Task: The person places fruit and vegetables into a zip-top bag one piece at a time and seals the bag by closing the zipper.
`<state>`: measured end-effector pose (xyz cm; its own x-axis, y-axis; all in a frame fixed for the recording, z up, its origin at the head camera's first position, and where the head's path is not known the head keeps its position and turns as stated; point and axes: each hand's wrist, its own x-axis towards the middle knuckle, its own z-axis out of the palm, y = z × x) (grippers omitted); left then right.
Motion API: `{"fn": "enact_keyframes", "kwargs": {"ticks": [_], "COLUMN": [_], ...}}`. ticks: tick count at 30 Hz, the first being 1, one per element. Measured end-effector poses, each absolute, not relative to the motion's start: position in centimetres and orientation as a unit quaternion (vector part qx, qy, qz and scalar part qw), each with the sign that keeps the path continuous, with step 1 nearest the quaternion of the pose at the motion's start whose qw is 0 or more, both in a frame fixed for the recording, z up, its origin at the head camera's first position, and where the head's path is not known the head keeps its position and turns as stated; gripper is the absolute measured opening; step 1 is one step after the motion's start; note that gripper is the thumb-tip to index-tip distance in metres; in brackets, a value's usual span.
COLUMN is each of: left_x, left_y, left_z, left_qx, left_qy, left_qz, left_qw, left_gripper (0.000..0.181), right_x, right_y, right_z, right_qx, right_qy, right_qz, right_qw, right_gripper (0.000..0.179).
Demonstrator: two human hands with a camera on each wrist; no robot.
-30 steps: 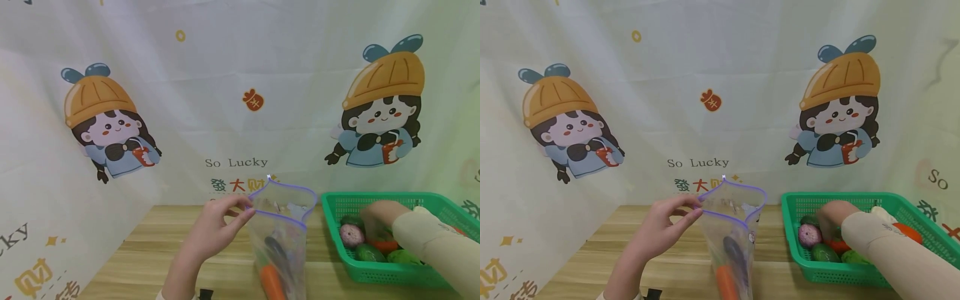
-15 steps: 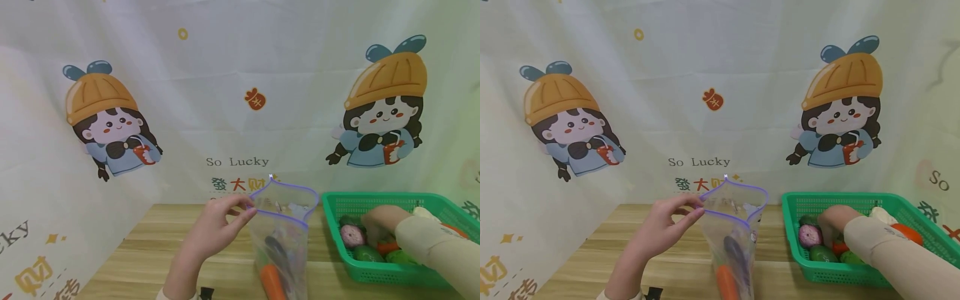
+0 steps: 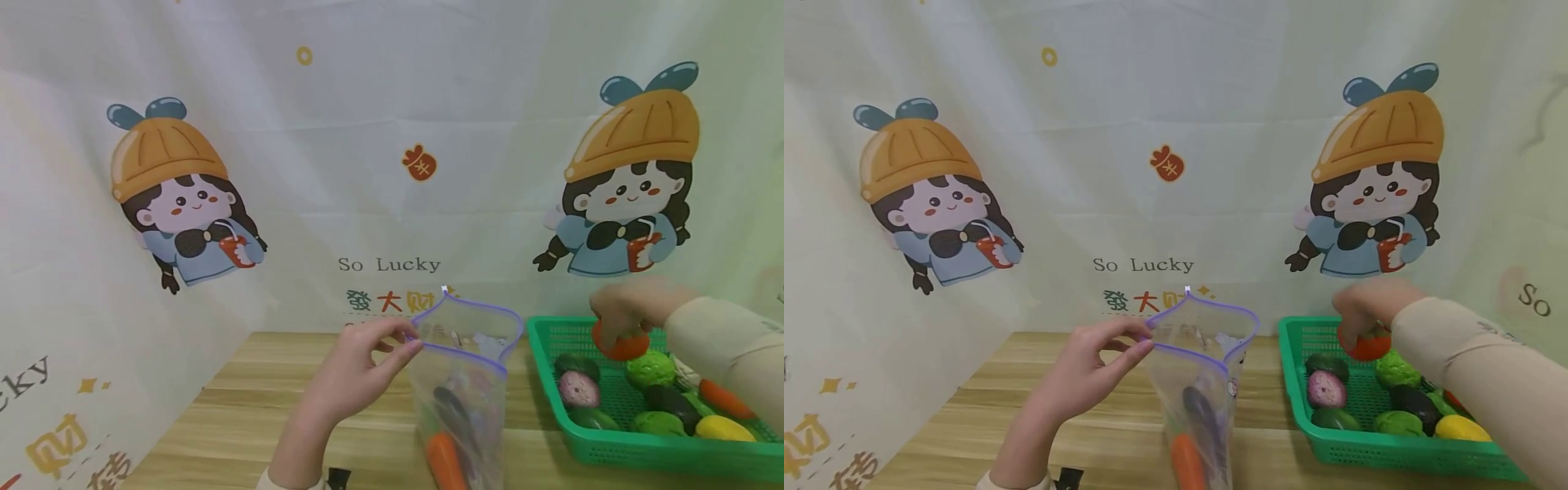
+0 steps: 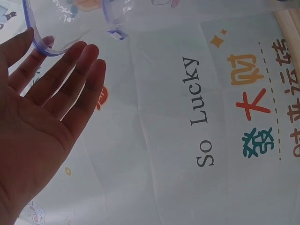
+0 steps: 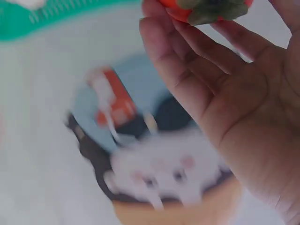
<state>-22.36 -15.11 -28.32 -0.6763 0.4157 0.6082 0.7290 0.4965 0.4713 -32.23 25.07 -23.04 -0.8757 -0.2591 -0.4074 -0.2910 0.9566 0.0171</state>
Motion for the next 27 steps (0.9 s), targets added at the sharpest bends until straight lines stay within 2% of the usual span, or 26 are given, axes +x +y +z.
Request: {"fn": "enact_keyframes", "kwargs": {"ticks": [2,3,7,9,11,17,27], "left_x": [-22.3,-22.3,-22.2,-22.2,-22.2,-22.3,-22.3], "left_y": [-15.2,-15.2,-15.4,-15.4,-15.5,-15.6,-15.3], "left_z": [-28.3,-28.2,-28.1,-28.0,-27.9,-28.0,-28.2], "left_qx": [-0.34,-0.34,-0.339,-0.339,-0.338,-0.335,-0.355], "left_qy": [-0.839,-0.839,-0.839,-0.84,-0.842,-0.843,-0.831], "left_qz": [-0.368,-0.367,-0.364,-0.363,-0.361,-0.366,-0.361], "left_qw": [0.214,0.214,0.218,0.218,0.217,0.209,0.228], "left_gripper": [0.009,0.009,0.009,0.01,0.01,0.009,0.009], "right_x": [-32.2,-32.1,-30.7,-29.4,-28.2,-25.7,-26.3], "right_y": [24.3,23.8,20.9,19.0,16.9,11.1,6.8], "right_z": [-20.1,-18.6,-14.0,-12.5,-11.8,-12.8,-18.4], "right_qx": [-0.172,-0.191,-0.252,-0.278,-0.3,-0.347,-0.373], "right_qy": [0.966,0.966,0.963,0.959,0.952,0.932,0.899], "right_qz": [0.034,0.035,0.011,-0.002,-0.012,0.0,0.066], "right_qw": [0.189,0.172,0.092,0.061,0.054,0.101,0.221], "right_gripper": [0.015,0.02,0.06,0.066,0.066,0.056,0.042]}}
